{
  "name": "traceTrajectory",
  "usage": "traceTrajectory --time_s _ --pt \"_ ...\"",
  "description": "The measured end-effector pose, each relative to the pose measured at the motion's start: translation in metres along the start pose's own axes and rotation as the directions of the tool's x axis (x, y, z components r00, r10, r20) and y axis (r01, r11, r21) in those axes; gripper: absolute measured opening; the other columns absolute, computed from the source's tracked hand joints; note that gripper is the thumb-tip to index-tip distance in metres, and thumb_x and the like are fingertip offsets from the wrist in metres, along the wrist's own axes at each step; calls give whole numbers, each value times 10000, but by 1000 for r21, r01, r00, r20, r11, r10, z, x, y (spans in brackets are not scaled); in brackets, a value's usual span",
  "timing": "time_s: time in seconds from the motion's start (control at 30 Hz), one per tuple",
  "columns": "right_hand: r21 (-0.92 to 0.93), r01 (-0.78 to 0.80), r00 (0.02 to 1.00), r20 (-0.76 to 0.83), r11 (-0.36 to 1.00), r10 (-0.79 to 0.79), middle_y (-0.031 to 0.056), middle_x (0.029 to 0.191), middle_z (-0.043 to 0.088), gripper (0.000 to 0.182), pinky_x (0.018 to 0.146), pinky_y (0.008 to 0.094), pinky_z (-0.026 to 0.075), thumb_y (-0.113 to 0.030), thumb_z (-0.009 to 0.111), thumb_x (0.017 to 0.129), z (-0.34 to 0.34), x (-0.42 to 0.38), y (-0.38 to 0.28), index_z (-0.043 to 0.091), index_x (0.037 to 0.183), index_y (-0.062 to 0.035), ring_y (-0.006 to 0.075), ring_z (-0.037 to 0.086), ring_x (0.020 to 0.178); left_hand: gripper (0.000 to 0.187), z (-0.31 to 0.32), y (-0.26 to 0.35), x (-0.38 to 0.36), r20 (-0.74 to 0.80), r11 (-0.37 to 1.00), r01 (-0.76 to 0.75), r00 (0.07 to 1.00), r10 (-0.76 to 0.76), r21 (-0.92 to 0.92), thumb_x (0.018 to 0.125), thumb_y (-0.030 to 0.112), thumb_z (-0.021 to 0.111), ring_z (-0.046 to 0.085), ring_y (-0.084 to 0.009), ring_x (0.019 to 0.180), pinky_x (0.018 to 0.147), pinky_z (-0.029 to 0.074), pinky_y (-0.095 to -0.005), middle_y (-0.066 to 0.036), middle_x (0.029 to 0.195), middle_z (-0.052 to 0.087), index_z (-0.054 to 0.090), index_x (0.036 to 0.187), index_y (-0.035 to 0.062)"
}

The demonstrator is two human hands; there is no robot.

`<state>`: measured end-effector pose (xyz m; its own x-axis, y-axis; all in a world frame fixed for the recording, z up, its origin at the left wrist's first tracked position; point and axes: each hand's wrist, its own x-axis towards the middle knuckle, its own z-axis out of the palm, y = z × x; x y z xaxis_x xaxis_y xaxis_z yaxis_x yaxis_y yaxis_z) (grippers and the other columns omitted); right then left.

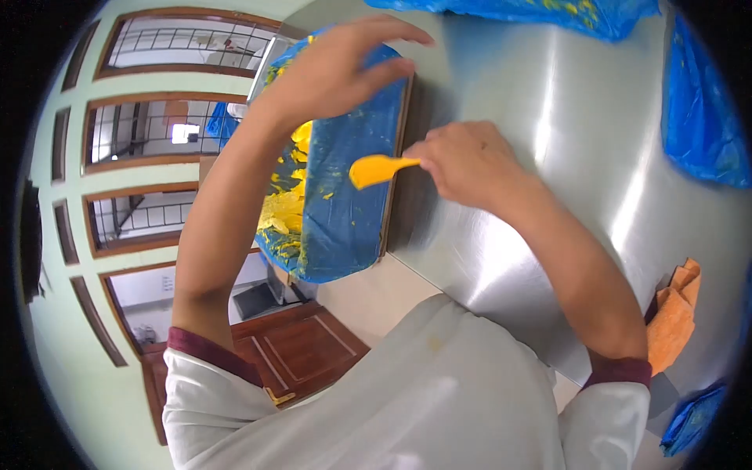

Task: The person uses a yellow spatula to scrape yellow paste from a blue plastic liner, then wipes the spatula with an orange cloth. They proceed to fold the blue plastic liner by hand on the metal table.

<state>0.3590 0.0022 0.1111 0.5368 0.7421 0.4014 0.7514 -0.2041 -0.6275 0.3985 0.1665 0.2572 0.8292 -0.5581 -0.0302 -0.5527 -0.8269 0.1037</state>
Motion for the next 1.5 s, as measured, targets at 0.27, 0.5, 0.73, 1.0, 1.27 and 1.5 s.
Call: traceTrajectory --time_s 0.27,0.5,0.73,1.0,1.27,1.5 --pt "129 167 985 17 977 -171 49 771 651 266 597 365 515 -97 646 780 15 -27 -59 728 1016 -187 247 634 699 411 -70 69 -243 -740 904 289 522 -425 -316 920 94 559 524 -247 1190 1053 367 -375 -181 1265 551 488 1290 -72" --pt "-51 96 995 6 994 -96 58 796 676 211 603 373 521 -131 625 818 22 -25 -41 733 990 -190 260 644 695 371 116 107 -456 -514 433 279 -418 -749 -857 928 121 574 555 -186 1081 899 454 -309 -114 1211 566 507 1274 3" --pt "306 -58 997 73 950 37 93 846 693 240 661 327 516 -78 680 823 29 -42 -73 723 1053 -133 243 656 733 310 262 162 -475 87 -27 -106 -617 -782 -994 937 146 551 574 -172 1000 840 459 -331 -66 1152 586 507 1232 59" --pt "257 -106 994 45 961 97 110 918 712 232 654 307 506 -69 680 831 32 -12 -67 721 1055 -113 214 674 740 324 291 177 -468 144 -77 -140 -570 -809 -987 928 150 556 566 -166 960 828 456 -325 -67 1124 586 496 1234 64" --pt "581 -281 918 -70 764 391 -12 733 597 227 568 200 409 -124 590 925 48 -5 6 668 1119 -37 40 491 629 289 343 212 -485 240 -200 -135 -599 -764 -971 919 108 525 575 -152 913 779 453 -307 -48 1065 593 508 1206 76" --pt "554 -280 812 -298 784 501 1 680 573 215 576 251 424 -199 512 966 79 66 50 634 934 -24 87 514 615 238 380 219 -480 339 -309 -146 -519 -785 -940 914 90 521 587 -148 839 707 465 -299 -36 1017 603 525 1151 87"
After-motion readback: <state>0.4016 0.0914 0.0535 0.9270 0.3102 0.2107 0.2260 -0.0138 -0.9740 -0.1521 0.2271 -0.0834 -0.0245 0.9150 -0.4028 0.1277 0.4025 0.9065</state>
